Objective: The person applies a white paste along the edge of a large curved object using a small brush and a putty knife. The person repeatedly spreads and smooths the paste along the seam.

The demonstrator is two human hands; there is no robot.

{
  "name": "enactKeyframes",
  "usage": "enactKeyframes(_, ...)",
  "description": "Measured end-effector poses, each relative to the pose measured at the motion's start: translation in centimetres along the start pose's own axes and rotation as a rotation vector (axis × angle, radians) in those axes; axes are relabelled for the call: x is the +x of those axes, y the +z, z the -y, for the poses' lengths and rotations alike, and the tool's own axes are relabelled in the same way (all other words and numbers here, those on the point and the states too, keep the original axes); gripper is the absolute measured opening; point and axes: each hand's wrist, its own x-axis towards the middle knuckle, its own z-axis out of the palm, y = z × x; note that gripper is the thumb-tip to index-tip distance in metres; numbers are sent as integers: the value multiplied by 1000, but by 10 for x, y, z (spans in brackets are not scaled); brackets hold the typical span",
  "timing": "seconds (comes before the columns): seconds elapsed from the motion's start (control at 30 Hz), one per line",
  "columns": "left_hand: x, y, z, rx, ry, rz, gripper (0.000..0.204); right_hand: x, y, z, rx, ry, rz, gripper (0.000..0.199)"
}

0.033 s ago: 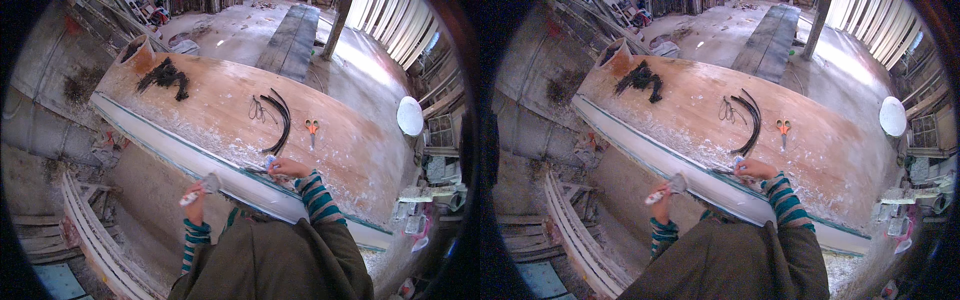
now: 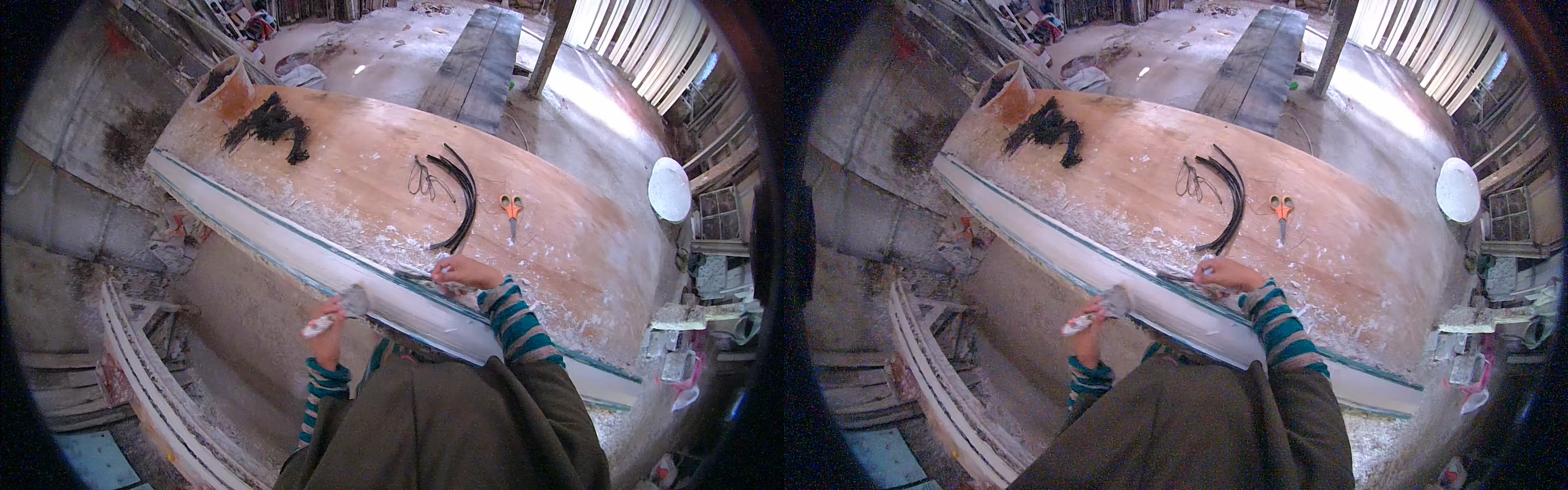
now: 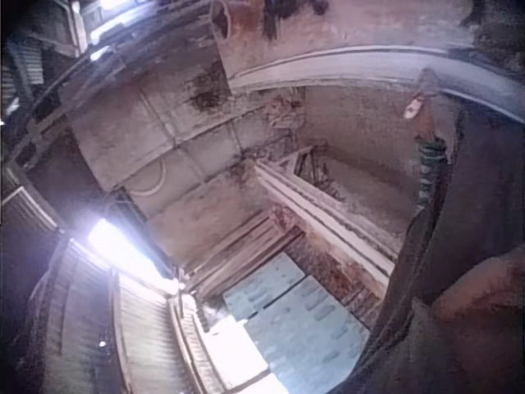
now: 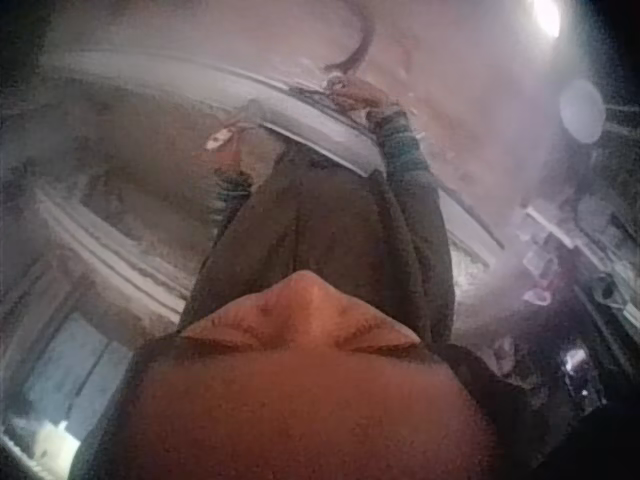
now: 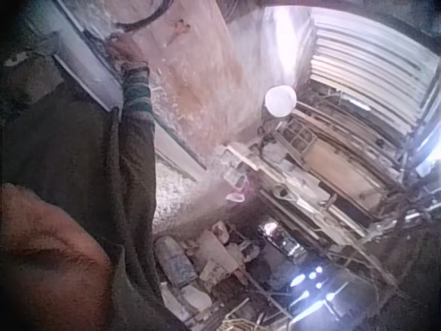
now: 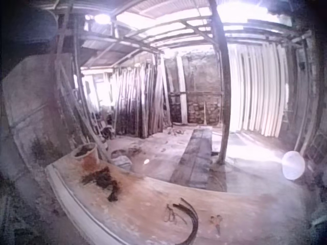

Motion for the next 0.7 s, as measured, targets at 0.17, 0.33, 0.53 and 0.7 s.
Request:
enactKeyframes(0.17,27,36,-6,-108,9,418,12,50,14,24,-118,-76,-175,26)
enactKeyframes(0.33,61,79,24,-193,31,698,11,13,32,26,-159,-241,-645,24)
enactKeyframes(0.53,172,34,26,-191,7,839,9,-85,104,29,12,90,-1080,21)
enactKeyframes(0.7,245,-71,23,-18,154,522,9,-88,145,21,-90,100,-1021,20)
